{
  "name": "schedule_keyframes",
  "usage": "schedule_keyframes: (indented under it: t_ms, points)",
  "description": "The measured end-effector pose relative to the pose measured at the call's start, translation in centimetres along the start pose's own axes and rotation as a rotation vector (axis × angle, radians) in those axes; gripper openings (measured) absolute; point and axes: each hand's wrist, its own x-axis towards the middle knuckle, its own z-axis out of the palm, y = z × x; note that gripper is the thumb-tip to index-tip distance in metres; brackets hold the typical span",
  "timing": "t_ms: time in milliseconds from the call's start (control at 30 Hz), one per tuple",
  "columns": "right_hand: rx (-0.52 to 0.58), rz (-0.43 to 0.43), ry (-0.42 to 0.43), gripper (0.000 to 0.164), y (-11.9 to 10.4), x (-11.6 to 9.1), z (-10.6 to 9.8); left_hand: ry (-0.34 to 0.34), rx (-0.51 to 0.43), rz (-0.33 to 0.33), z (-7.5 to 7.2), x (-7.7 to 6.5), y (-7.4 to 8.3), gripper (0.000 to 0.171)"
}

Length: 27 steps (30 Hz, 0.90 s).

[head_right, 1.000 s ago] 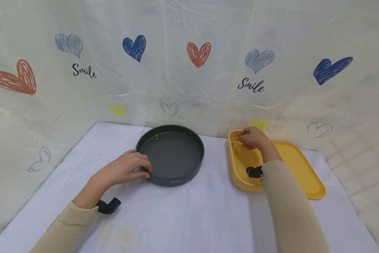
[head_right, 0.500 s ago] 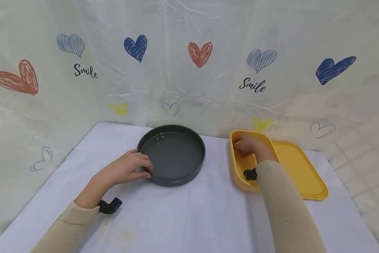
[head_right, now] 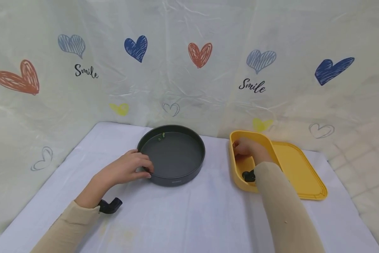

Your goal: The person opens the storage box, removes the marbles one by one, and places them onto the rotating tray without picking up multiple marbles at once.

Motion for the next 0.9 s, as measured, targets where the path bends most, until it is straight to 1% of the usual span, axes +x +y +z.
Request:
schedule_keyframes:
  t_ms: [133, 200, 233, 300, 433, 467, 567, 700, 833, 900]
  points:
    - [0.003, -0.009, -0.006, 0.022, 0.1, -0.3, -0.4, 0.002, -0.002, -0.001, 0.1, -0.1, 0.0, 0.013]
    - [-0.004, -0.005, 0.015, 0.02, 0.0, -0.7, -0.7, 0.002, -0.002, 0.0, 0.1, -0.1, 0.1, 0.013]
    - [-0.006, -0.004, 0.041, 0.021, -0.1, -0.9, -0.9, 0.002, -0.003, 0.0, 0.1, -0.1, 0.1, 0.013]
    - [-0.015, -0.013, 0.115, 0.021, -0.3, -1.5, -1.2, -0.001, -0.004, -0.002, 0.0, -0.1, 0.2, 0.013]
    - [-0.006, -0.039, 0.338, 0.022, -1.2, -2.4, -1.6, -0.001, -0.008, -0.008, -0.1, -0.1, 0.2, 0.012]
    - [0.005, -0.049, 0.382, 0.024, -1.5, -2.5, -1.6, -0.001, -0.01, -0.01, -0.1, -0.1, 0.3, 0.012]
    - [0.09, -0.069, 0.472, 0.031, -2.1, -2.8, -1.4, -0.003, -0.016, -0.016, -0.2, -0.2, 0.3, 0.012]
    - [0.237, -0.117, 0.52, 0.041, -3.0, -3.0, -0.8, -0.004, -0.016, -0.01, -0.2, -0.1, 0.3, 0.012]
    - [0.391, -0.227, 0.539, 0.041, -4.2, -3.7, 0.5, -0.004, -0.01, -0.006, -0.2, 0.0, 0.2, 0.013]
    - [0.474, -0.288, 0.536, 0.038, -5.0, -3.9, 1.4, -0.004, -0.008, -0.006, -0.2, 0.0, 0.2, 0.013]
